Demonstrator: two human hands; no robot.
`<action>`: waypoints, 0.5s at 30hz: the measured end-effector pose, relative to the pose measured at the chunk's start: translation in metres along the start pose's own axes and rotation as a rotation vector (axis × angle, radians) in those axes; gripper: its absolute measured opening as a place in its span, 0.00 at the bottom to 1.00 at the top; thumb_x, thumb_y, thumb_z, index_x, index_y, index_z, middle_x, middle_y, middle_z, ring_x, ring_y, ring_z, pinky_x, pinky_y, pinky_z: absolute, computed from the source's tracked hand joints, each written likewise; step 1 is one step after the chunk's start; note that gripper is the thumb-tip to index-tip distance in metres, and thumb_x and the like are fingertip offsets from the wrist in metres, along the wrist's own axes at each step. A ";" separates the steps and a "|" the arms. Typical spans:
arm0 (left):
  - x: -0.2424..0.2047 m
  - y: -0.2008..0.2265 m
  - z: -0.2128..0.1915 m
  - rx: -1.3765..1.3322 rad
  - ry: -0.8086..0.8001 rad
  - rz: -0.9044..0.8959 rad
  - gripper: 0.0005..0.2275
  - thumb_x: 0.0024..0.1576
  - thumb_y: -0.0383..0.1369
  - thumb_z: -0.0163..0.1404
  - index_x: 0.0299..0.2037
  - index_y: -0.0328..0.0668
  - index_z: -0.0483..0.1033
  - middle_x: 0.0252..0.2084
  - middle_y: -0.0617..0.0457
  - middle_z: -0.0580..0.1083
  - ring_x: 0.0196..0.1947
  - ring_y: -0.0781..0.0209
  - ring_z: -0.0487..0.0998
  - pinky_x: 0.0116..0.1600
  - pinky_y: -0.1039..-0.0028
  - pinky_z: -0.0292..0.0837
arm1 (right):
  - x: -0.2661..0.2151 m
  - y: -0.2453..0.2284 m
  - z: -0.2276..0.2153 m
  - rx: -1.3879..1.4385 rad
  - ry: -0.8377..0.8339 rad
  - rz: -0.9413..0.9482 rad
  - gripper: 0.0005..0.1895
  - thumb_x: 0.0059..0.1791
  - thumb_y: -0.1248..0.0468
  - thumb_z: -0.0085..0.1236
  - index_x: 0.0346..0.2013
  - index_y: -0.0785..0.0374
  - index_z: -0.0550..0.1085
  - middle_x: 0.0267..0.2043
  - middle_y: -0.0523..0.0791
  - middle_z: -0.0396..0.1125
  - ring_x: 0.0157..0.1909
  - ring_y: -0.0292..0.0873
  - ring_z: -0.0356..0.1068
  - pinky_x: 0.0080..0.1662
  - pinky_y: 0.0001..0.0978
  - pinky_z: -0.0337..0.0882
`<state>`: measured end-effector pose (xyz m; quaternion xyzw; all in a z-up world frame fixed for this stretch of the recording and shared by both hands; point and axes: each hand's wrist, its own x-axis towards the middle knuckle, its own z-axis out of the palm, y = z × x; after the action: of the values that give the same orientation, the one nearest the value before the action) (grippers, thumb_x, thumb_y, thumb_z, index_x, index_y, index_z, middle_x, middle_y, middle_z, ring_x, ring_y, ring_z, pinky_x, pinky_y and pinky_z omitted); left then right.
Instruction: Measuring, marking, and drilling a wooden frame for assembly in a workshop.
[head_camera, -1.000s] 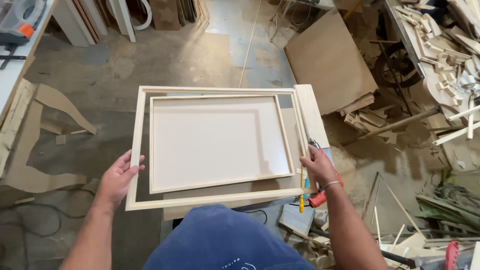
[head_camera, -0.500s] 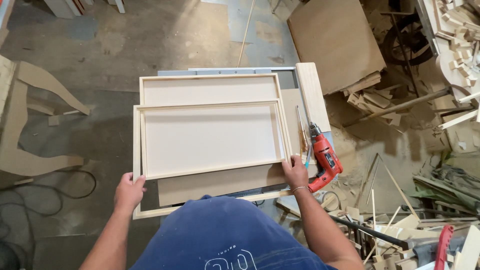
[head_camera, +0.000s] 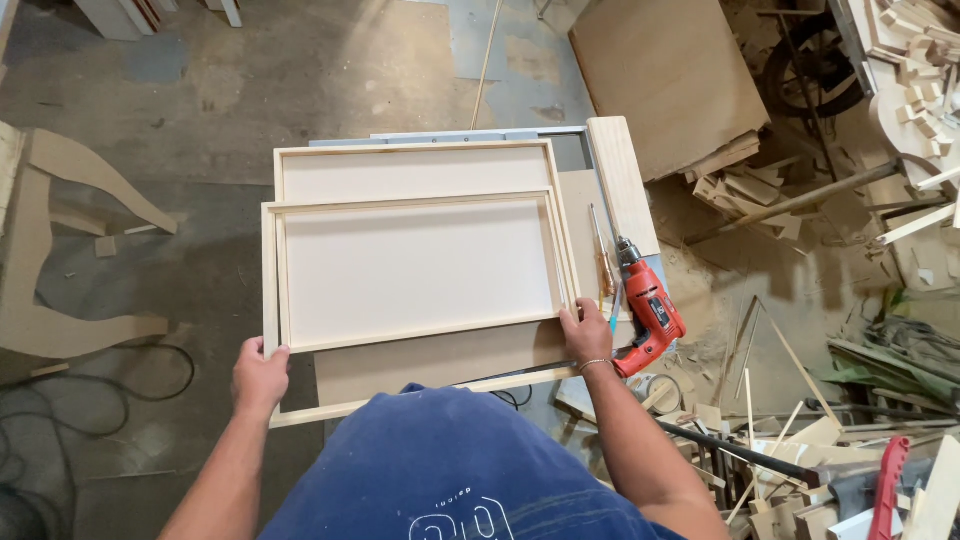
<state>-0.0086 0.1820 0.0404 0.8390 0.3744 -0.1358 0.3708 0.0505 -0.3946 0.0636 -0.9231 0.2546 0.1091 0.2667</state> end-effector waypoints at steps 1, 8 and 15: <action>0.004 -0.001 0.001 0.022 0.001 -0.007 0.22 0.60 0.45 0.53 0.64 0.52 0.74 0.40 0.52 0.83 0.49 0.49 0.82 0.53 0.57 0.73 | -0.002 -0.004 -0.002 -0.001 0.004 0.004 0.27 0.49 0.43 0.57 0.59 0.50 0.73 0.48 0.47 0.77 0.57 0.52 0.74 0.60 0.48 0.73; -0.004 0.006 -0.005 0.046 -0.003 0.004 0.21 0.61 0.47 0.52 0.63 0.55 0.75 0.47 0.52 0.82 0.55 0.45 0.79 0.57 0.55 0.72 | -0.002 0.002 0.000 0.003 0.023 0.000 0.27 0.49 0.44 0.57 0.60 0.50 0.73 0.48 0.47 0.77 0.56 0.53 0.74 0.59 0.49 0.72; -0.014 -0.006 -0.009 0.026 0.005 0.017 0.20 0.60 0.47 0.53 0.60 0.54 0.78 0.48 0.51 0.82 0.56 0.43 0.78 0.57 0.54 0.72 | -0.031 0.003 0.002 0.012 0.062 0.027 0.26 0.51 0.44 0.55 0.60 0.49 0.72 0.49 0.49 0.76 0.57 0.55 0.73 0.60 0.51 0.71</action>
<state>-0.0230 0.1839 0.0499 0.8471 0.3664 -0.1356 0.3602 0.0219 -0.3832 0.0713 -0.9210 0.2757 0.0823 0.2625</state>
